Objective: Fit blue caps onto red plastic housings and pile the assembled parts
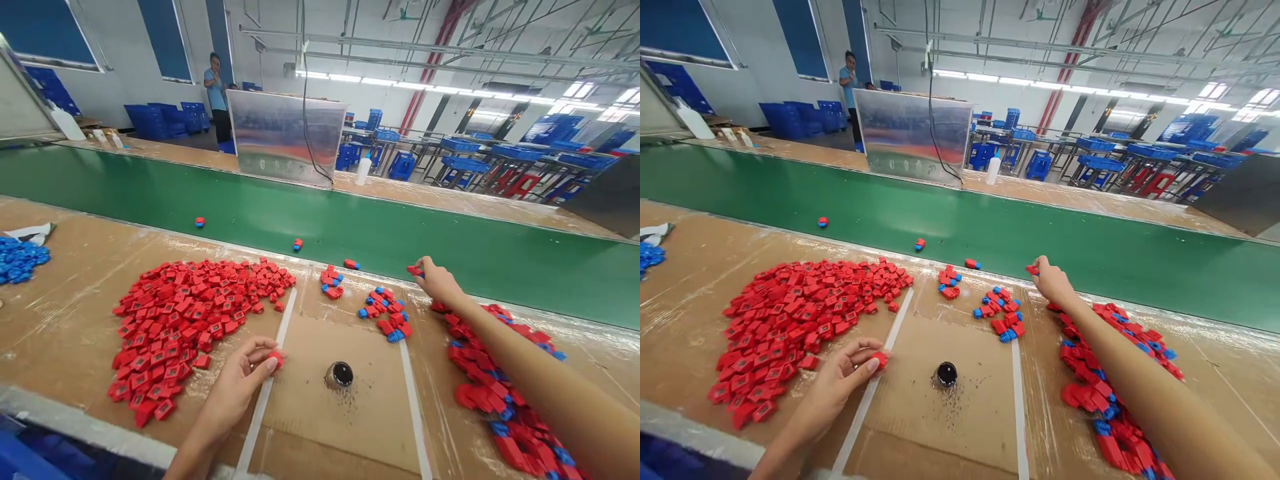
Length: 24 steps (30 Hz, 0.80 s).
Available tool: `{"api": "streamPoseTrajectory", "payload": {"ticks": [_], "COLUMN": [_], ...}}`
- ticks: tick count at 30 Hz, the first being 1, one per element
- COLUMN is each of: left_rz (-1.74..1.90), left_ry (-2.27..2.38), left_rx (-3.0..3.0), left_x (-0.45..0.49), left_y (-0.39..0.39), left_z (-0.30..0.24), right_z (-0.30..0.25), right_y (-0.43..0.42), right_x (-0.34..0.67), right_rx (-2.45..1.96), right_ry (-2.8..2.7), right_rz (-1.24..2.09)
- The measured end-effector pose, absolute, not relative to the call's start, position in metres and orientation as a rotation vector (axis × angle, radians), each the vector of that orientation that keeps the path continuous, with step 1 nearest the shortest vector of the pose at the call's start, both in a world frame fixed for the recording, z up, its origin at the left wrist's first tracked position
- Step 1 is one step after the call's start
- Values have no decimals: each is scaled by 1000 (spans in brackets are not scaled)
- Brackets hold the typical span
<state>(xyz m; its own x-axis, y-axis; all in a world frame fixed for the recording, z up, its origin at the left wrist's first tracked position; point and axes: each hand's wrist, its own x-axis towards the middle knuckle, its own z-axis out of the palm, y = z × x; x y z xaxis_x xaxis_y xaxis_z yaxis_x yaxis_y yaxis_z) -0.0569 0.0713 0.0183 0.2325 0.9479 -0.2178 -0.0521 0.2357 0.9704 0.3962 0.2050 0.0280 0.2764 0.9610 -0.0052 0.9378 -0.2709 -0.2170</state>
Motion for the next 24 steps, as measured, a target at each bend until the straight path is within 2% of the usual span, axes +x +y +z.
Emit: {"api": "streamPoseTrajectory", "payload": {"ticks": [5,10,13,16,20,24], "left_rz": [929,936,936,933,929,828], "left_ry": [1093,1130,1166,1211,1239,1182], "left_rx": [1051,1211,1415,1566,1679,1543], "left_x": [-44,-30,-26,-26,-24,-13], "left_y": [54,44,40,38,32,19], "left_z": [9,8,11,16,18,5], "right_z": [42,47,51,51,47,43], "right_y": [134,64,35,20,17,22], "right_x": [356,310,289,274,258,247], "right_rx": [-2005,-1424,-1330,-1334,-1434,-1491], "right_ry": [-1915,-1663,-1613,-1675,-1850,-2022], "right_rz": [534,1144,1278,1223,921,676]}}
